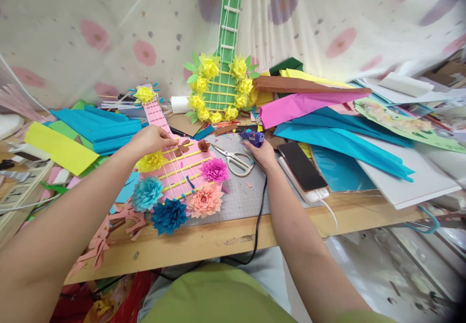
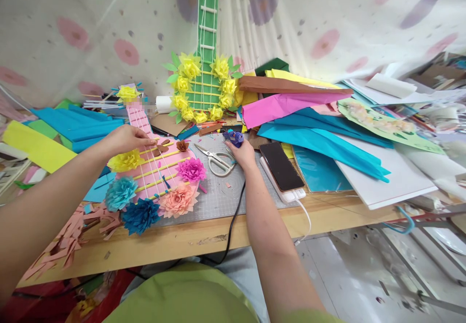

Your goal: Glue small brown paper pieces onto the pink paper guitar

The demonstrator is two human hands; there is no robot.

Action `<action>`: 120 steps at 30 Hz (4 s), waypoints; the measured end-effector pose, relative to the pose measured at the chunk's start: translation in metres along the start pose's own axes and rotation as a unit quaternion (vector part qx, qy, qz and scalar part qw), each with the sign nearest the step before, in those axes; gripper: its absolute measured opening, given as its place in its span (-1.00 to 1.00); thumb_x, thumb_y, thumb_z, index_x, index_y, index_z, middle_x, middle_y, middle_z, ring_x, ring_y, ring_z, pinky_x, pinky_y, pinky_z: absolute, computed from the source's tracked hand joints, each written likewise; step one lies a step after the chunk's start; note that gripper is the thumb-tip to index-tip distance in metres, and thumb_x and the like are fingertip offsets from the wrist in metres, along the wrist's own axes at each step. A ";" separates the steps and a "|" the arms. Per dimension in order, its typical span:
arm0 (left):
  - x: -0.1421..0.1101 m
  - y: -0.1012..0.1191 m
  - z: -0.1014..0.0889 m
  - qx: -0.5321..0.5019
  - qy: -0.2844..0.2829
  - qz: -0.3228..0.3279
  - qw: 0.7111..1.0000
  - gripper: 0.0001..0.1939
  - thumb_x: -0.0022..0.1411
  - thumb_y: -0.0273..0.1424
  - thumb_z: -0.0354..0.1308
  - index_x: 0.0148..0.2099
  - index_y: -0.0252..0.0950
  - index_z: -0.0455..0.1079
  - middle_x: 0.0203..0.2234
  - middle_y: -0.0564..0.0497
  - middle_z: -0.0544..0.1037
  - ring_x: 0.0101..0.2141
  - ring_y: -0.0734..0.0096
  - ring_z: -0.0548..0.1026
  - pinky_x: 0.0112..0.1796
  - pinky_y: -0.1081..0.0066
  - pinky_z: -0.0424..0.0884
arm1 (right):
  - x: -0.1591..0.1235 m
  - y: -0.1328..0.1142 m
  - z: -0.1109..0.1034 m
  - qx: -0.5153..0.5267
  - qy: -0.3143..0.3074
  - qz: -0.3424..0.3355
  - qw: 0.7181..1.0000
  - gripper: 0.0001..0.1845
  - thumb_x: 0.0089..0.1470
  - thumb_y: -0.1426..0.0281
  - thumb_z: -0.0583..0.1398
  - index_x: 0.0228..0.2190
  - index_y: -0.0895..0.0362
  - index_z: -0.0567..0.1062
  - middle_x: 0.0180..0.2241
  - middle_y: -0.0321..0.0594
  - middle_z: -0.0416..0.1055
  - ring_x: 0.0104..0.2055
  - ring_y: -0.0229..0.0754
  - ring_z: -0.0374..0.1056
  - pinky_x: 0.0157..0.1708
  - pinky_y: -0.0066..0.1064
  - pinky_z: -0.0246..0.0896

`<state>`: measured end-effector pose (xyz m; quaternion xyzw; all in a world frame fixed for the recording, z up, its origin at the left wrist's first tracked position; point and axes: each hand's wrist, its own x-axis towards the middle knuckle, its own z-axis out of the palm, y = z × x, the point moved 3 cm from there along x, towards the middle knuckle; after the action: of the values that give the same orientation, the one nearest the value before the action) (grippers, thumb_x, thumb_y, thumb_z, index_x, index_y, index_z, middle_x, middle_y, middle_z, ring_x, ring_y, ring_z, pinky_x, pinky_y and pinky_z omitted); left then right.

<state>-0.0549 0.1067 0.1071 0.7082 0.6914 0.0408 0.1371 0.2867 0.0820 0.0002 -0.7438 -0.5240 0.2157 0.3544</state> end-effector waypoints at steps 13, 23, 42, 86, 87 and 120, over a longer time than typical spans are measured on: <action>-0.002 0.000 -0.004 0.076 -0.034 -0.004 0.997 -0.64 0.03 -0.10 0.07 -0.50 -0.25 0.53 -0.68 -0.06 0.41 -0.55 0.29 0.37 -0.49 0.36 0.08 | -0.001 0.000 0.000 -0.017 -0.005 0.006 1.000 -0.45 -0.05 0.03 0.23 -0.17 0.21 0.53 -0.18 0.03 0.54 -0.08 0.07 0.44 -0.12 -0.24 0.28; -0.005 0.001 0.000 -0.018 0.018 0.010 1.000 -0.71 -0.13 -0.11 0.22 -0.40 -0.19 0.52 -0.49 0.01 0.55 -0.43 0.27 0.45 -0.45 0.40 0.17 | -0.005 -0.007 -0.007 -0.095 -0.021 0.020 0.995 -0.48 -0.03 0.07 0.21 -0.22 0.26 0.55 -0.20 0.12 0.53 -0.08 0.12 0.45 -0.16 -0.27 0.29; -0.021 0.015 0.002 -0.246 0.089 0.008 0.965 -0.75 -0.11 -0.24 0.29 -0.44 -0.21 0.29 -0.55 0.04 0.53 -0.43 0.26 0.52 -0.46 0.39 0.28 | -0.009 -0.020 -0.018 0.224 0.065 -0.035 0.972 -0.51 -0.20 0.00 0.27 -0.42 0.19 0.52 -0.50 -0.17 0.48 -0.44 -0.17 0.36 -0.41 -0.37 0.25; -0.048 0.053 0.048 -0.304 0.096 0.014 0.948 -0.64 -0.11 -0.27 0.33 -0.35 -0.18 0.20 -0.46 0.06 0.55 -0.31 0.24 0.55 -0.32 0.32 0.35 | -0.046 -0.059 0.004 0.241 -0.266 -0.133 0.924 -0.57 -0.25 0.06 0.34 -0.39 0.12 0.53 -0.43 -0.27 0.52 -0.38 -0.20 0.40 -0.27 -0.33 0.34; -0.048 0.053 0.049 -0.305 0.099 0.015 0.947 -0.64 -0.12 -0.27 0.33 -0.35 -0.18 0.20 -0.46 0.06 0.56 -0.30 0.23 0.55 -0.31 0.32 0.35 | -0.046 -0.060 0.004 0.241 -0.266 -0.130 0.924 -0.57 -0.25 0.06 0.34 -0.39 0.12 0.52 -0.43 -0.27 0.51 -0.37 -0.20 0.40 -0.27 -0.33 0.34; -0.058 0.089 0.039 -0.599 -0.015 0.031 0.800 -0.79 -0.16 -0.32 0.32 -0.42 -0.28 0.46 -0.48 0.04 0.55 -0.43 0.46 0.48 -0.35 0.40 0.40 | -0.022 -0.031 -0.023 -0.004 0.218 -0.116 0.969 -0.43 0.01 0.10 0.16 -0.03 0.20 0.36 -0.06 0.01 0.38 0.05 -0.01 0.25 0.06 -0.17 0.13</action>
<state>0.0383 0.0438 0.0996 0.5065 0.5042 0.4409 0.5430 0.2754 0.0602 0.0378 -0.7081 -0.5180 0.0041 0.4798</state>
